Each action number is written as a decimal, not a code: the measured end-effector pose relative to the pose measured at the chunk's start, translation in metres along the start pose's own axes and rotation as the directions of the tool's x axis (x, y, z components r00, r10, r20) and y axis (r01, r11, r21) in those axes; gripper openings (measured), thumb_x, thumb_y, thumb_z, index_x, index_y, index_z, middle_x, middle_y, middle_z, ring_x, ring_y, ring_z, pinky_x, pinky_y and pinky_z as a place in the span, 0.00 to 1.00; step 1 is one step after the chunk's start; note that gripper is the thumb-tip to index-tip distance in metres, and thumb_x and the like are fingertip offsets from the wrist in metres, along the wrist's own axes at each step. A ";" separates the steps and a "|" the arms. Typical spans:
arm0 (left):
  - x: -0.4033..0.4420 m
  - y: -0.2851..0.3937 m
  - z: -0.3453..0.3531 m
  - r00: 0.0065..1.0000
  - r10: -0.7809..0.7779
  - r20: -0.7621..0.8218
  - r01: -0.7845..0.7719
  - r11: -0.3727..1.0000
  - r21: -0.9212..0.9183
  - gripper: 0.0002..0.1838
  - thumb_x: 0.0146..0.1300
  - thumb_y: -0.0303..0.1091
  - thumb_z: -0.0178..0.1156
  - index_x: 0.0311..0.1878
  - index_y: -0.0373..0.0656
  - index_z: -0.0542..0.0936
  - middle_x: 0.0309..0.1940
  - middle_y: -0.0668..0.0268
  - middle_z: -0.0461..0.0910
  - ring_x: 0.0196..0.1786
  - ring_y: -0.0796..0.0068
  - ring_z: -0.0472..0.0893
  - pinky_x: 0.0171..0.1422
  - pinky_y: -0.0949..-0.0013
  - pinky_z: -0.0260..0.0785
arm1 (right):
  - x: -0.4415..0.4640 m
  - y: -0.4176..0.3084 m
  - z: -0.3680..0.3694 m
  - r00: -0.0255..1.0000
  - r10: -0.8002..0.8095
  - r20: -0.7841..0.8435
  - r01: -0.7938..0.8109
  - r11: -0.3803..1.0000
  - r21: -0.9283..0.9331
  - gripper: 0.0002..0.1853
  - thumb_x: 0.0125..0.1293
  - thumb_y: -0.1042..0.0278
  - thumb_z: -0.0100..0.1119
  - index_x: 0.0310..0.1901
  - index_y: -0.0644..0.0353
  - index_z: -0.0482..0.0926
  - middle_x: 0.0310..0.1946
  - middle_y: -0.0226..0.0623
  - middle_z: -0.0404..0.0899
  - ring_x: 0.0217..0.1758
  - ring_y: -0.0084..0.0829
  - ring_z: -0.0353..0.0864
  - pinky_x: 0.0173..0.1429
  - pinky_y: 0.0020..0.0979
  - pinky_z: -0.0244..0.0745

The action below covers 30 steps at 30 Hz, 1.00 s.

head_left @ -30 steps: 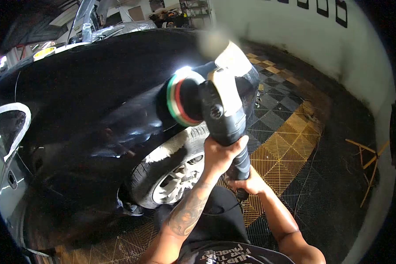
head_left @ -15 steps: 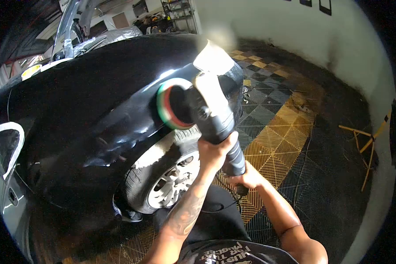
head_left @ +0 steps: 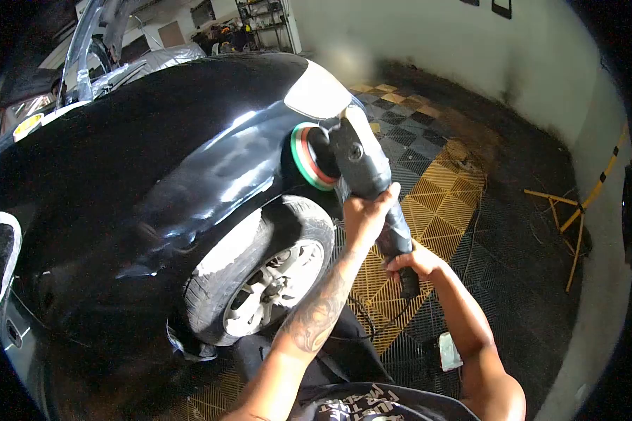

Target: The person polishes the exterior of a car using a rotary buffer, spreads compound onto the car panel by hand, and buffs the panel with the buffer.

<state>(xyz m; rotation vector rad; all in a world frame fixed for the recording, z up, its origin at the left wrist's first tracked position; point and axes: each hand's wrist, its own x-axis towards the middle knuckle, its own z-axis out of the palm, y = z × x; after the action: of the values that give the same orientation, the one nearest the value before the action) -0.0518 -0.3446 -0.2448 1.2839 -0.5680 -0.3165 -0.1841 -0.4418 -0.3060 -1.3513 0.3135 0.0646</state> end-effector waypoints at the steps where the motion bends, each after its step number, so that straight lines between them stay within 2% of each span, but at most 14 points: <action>1: 0.006 0.003 0.003 1.000 -0.024 0.017 0.024 0.999 -0.023 0.13 0.57 0.37 0.74 0.39 0.38 0.85 0.32 0.68 0.86 0.34 0.79 0.82 0.43 0.70 0.75 | 0.003 0.002 -0.003 0.997 -0.040 -0.060 0.043 0.997 0.061 0.20 0.49 0.76 0.68 0.46 0.69 0.76 0.32 0.42 0.83 0.28 0.34 0.83 0.33 0.35 0.81; 5: 0.013 -0.008 0.011 1.000 0.009 -0.005 -0.009 0.998 -0.066 0.14 0.56 0.37 0.75 0.40 0.39 0.85 0.35 0.67 0.86 0.35 0.78 0.82 0.43 0.69 0.75 | -0.004 -0.006 -0.010 0.999 -0.014 -0.045 0.016 0.999 0.044 0.19 0.50 0.77 0.66 0.45 0.69 0.77 0.31 0.42 0.82 0.27 0.33 0.83 0.31 0.35 0.80; 6: 0.014 -0.013 0.015 1.000 0.016 0.003 -0.015 0.987 -0.162 0.15 0.56 0.39 0.75 0.40 0.39 0.85 0.35 0.67 0.86 0.35 0.77 0.82 0.43 0.69 0.75 | -0.007 -0.007 -0.012 0.999 -0.003 -0.037 0.003 1.000 0.010 0.18 0.50 0.78 0.66 0.45 0.68 0.77 0.31 0.42 0.82 0.27 0.33 0.82 0.31 0.35 0.80; 7: 0.016 -0.019 0.016 1.000 0.017 0.006 -0.015 0.987 -0.161 0.15 0.56 0.39 0.75 0.40 0.39 0.85 0.35 0.67 0.86 0.35 0.77 0.82 0.43 0.69 0.75 | -0.005 -0.006 -0.016 0.999 -0.005 -0.039 0.006 1.000 0.011 0.18 0.50 0.78 0.66 0.45 0.68 0.77 0.31 0.42 0.82 0.27 0.33 0.82 0.31 0.35 0.80; 9: 0.019 -0.013 0.021 0.999 0.015 -0.046 -0.019 0.996 -0.084 0.15 0.56 0.42 0.74 0.34 0.38 0.86 0.27 0.68 0.85 0.29 0.81 0.81 0.37 0.69 0.73 | 0.000 -0.007 -0.022 0.998 0.005 -0.068 -0.006 1.000 -0.006 0.18 0.51 0.78 0.65 0.46 0.69 0.77 0.31 0.42 0.82 0.26 0.33 0.82 0.30 0.34 0.80; 10: 0.023 -0.009 0.021 0.999 0.000 -0.045 -0.001 1.000 -0.031 0.16 0.56 0.41 0.74 0.35 0.37 0.86 0.28 0.68 0.85 0.30 0.81 0.81 0.38 0.69 0.73 | 0.001 -0.007 -0.022 0.996 -0.020 -0.093 0.023 0.999 0.023 0.18 0.51 0.78 0.65 0.46 0.69 0.76 0.31 0.42 0.82 0.26 0.33 0.82 0.29 0.33 0.80; 14: 0.022 -0.005 0.020 0.999 0.023 -0.044 -0.026 0.997 -0.070 0.15 0.56 0.41 0.74 0.34 0.37 0.86 0.28 0.68 0.85 0.30 0.81 0.81 0.38 0.69 0.73 | -0.004 -0.013 -0.015 0.999 0.031 -0.026 -0.030 0.999 0.017 0.18 0.52 0.79 0.65 0.46 0.68 0.76 0.32 0.42 0.82 0.26 0.33 0.82 0.29 0.33 0.80; 17: 0.019 -0.005 0.013 1.000 0.000 0.011 0.001 0.997 -0.077 0.17 0.55 0.37 0.76 0.44 0.39 0.83 0.37 0.66 0.85 0.36 0.76 0.83 0.44 0.67 0.76 | -0.001 -0.011 -0.009 0.996 0.000 -0.091 0.007 0.997 0.074 0.16 0.51 0.79 0.65 0.43 0.68 0.76 0.29 0.41 0.82 0.25 0.32 0.81 0.29 0.33 0.79; 21: 0.024 -0.012 0.012 0.999 -0.052 0.014 0.053 0.998 -0.037 0.17 0.54 0.37 0.76 0.43 0.39 0.83 0.36 0.65 0.85 0.35 0.75 0.83 0.43 0.68 0.76 | -0.005 -0.013 -0.008 0.997 0.033 -0.066 -0.028 0.997 0.065 0.12 0.51 0.79 0.65 0.38 0.68 0.77 0.27 0.41 0.81 0.24 0.31 0.80 0.28 0.33 0.78; 23: 0.021 -0.008 0.015 1.000 -0.011 0.016 0.013 0.994 -0.112 0.17 0.54 0.39 0.76 0.42 0.39 0.84 0.35 0.65 0.86 0.34 0.75 0.83 0.43 0.67 0.76 | -0.007 -0.015 -0.013 0.999 0.024 -0.030 -0.024 0.999 0.024 0.13 0.52 0.80 0.64 0.41 0.69 0.78 0.29 0.42 0.82 0.25 0.31 0.80 0.28 0.33 0.79; 25: 0.023 0.005 0.020 0.989 -0.150 0.012 0.151 0.988 -0.029 0.17 0.54 0.41 0.76 0.42 0.40 0.85 0.35 0.65 0.86 0.34 0.75 0.83 0.43 0.67 0.76 | -0.004 -0.016 -0.020 0.990 0.083 -0.112 -0.082 0.997 0.015 0.24 0.51 0.81 0.64 0.52 0.68 0.71 0.31 0.45 0.82 0.27 0.33 0.84 0.30 0.34 0.83; 27: 0.029 -0.006 0.024 0.987 -0.162 0.020 0.163 0.981 -0.105 0.19 0.54 0.42 0.76 0.42 0.39 0.85 0.35 0.65 0.86 0.34 0.75 0.83 0.43 0.66 0.76 | -0.011 -0.024 -0.015 0.982 0.097 -0.164 -0.095 0.995 0.019 0.28 0.52 0.82 0.63 0.57 0.66 0.68 0.34 0.47 0.83 0.28 0.34 0.84 0.30 0.36 0.83; 29: 0.032 -0.010 0.025 0.990 -0.138 0.035 0.141 0.984 -0.107 0.20 0.54 0.43 0.76 0.42 0.39 0.85 0.35 0.65 0.86 0.34 0.75 0.83 0.43 0.66 0.75 | -0.013 -0.023 -0.020 0.982 0.072 -0.175 -0.072 0.997 0.006 0.14 0.52 0.79 0.64 0.42 0.71 0.78 0.31 0.44 0.84 0.27 0.32 0.83 0.26 0.34 0.79; 30: 0.029 -0.010 0.027 0.996 -0.087 0.028 0.091 0.979 -0.183 0.20 0.54 0.45 0.76 0.41 0.39 0.85 0.35 0.65 0.86 0.33 0.76 0.83 0.42 0.67 0.74 | -0.015 -0.025 -0.023 0.986 0.099 -0.134 -0.101 0.995 -0.008 0.15 0.53 0.77 0.64 0.44 0.70 0.78 0.32 0.43 0.84 0.27 0.33 0.83 0.27 0.34 0.80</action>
<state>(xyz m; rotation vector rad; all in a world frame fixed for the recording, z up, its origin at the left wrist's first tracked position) -0.0421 -0.3846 -0.2428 1.1304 -0.4874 -0.4463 -0.1973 -0.4675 -0.2824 -1.3572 0.4946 0.0607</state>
